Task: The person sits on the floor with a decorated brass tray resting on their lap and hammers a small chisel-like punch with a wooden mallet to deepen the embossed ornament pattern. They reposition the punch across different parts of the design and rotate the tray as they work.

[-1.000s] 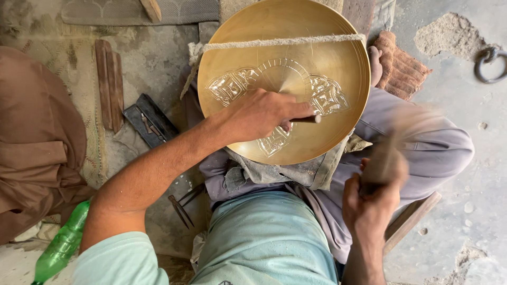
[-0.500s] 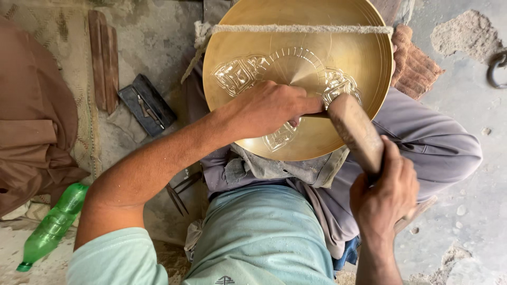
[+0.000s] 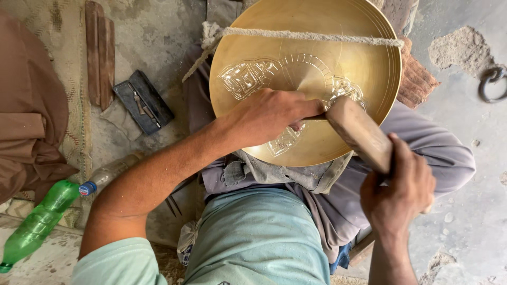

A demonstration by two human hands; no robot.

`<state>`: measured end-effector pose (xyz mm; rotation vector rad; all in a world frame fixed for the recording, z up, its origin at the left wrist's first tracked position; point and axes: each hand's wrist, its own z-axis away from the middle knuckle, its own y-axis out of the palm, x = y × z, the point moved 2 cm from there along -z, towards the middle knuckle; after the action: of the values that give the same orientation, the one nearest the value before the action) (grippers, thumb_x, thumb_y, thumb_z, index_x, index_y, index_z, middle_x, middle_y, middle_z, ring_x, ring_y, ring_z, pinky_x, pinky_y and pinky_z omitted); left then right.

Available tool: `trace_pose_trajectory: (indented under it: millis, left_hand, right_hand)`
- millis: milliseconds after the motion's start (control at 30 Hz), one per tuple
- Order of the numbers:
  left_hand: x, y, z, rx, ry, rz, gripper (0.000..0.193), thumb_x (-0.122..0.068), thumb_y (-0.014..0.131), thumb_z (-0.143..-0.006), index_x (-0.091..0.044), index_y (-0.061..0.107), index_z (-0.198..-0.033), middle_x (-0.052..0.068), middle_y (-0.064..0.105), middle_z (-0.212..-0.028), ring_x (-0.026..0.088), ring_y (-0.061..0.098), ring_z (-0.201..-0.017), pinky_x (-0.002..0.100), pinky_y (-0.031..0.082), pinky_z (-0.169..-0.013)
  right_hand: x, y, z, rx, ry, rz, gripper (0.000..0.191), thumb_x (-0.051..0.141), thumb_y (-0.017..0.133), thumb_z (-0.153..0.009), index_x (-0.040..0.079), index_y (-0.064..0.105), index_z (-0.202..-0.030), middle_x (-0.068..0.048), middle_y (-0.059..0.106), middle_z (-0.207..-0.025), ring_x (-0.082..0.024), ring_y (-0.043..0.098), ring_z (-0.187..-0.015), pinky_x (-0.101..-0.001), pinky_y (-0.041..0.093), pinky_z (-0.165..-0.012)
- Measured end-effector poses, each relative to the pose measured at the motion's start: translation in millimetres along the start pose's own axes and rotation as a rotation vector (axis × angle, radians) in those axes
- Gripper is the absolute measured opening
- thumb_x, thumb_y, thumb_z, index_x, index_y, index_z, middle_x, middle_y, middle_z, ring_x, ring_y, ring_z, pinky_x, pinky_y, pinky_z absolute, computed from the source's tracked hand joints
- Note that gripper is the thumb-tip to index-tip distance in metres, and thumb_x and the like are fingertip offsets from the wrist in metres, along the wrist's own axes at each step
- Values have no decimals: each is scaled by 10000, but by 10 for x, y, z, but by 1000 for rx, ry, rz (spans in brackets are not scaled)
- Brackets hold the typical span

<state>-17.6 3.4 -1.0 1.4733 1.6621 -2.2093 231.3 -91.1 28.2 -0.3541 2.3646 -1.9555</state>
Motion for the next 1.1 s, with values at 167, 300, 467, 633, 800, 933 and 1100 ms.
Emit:
trace_pose_trajectory:
  millis: [167, 300, 467, 633, 800, 933, 1100]
  left_hand:
    - [-2, 51, 139, -139, -38, 115, 401, 31, 625, -949, -124, 554, -1313, 72, 722, -1023, 228, 784, -900, 355, 648, -728]
    - [-70, 139, 277, -329, -169, 152, 364, 13, 627, -976, -132, 567, -1303, 78, 697, -985, 211, 787, -907, 346, 644, -703]
    - [-161, 269, 408, -621, -347, 212, 277, -92, 671, -998, -95, 559, -1250, 67, 705, -993, 226, 762, -881, 382, 604, -670]
    - [-196, 435, 463, -839, -433, 200, 235, -183, 727, -1020, -49, 556, -1108, 105, 656, -932, 304, 696, -822, 435, 543, -698]
    - [-240, 610, 565, -887, -478, 160, 189, -147, 690, -1009, -30, 573, -1099, 122, 646, -933, 327, 681, -830, 451, 531, -731]
    - [-204, 734, 621, -901, -596, 379, 229, -141, 700, -982, -46, 562, -1139, 108, 661, -980, 299, 710, -883, 435, 574, -765]
    - [-193, 847, 669, -799, -508, 101, 239, -34, 728, -889, -44, 698, -1126, 162, 708, -1071, 380, 681, -1006, 504, 552, -879]
  right_hand:
    - [-134, -74, -200, -48, 419, -972, 531, -20, 635, -909, -28, 386, -1377, -89, 631, -1159, -182, 656, -1079, -302, 565, -978]
    - [-131, -361, -550, 103, -106, 202, 608, -61, 773, -767, 66, 617, -1341, -136, 684, -953, -257, 626, -763, -404, 508, -750]
    - [153, -696, -827, 90, -238, 9, 560, -25, 702, -796, 39, 575, -1337, -86, 671, -1122, -245, 671, -955, -356, 569, -884]
    - [422, -968, -1083, 178, -440, 174, 618, -84, 721, -888, 29, 594, -1482, -158, 629, -1175, -289, 653, -970, -398, 564, -843]
    - [629, -1115, -1144, 276, -487, 144, 729, -68, 755, -799, 28, 620, -1509, -189, 627, -1204, -284, 653, -921, -386, 559, -753]
    - [714, -1153, -1169, 257, -519, 198, 700, -58, 795, -821, 21, 623, -1495, -182, 635, -1155, -288, 652, -911, -385, 562, -761]
    - [771, -1146, -1316, 256, -592, 93, 686, -52, 777, -751, 10, 633, -1419, -177, 639, -1144, -331, 665, -993, -422, 572, -872]
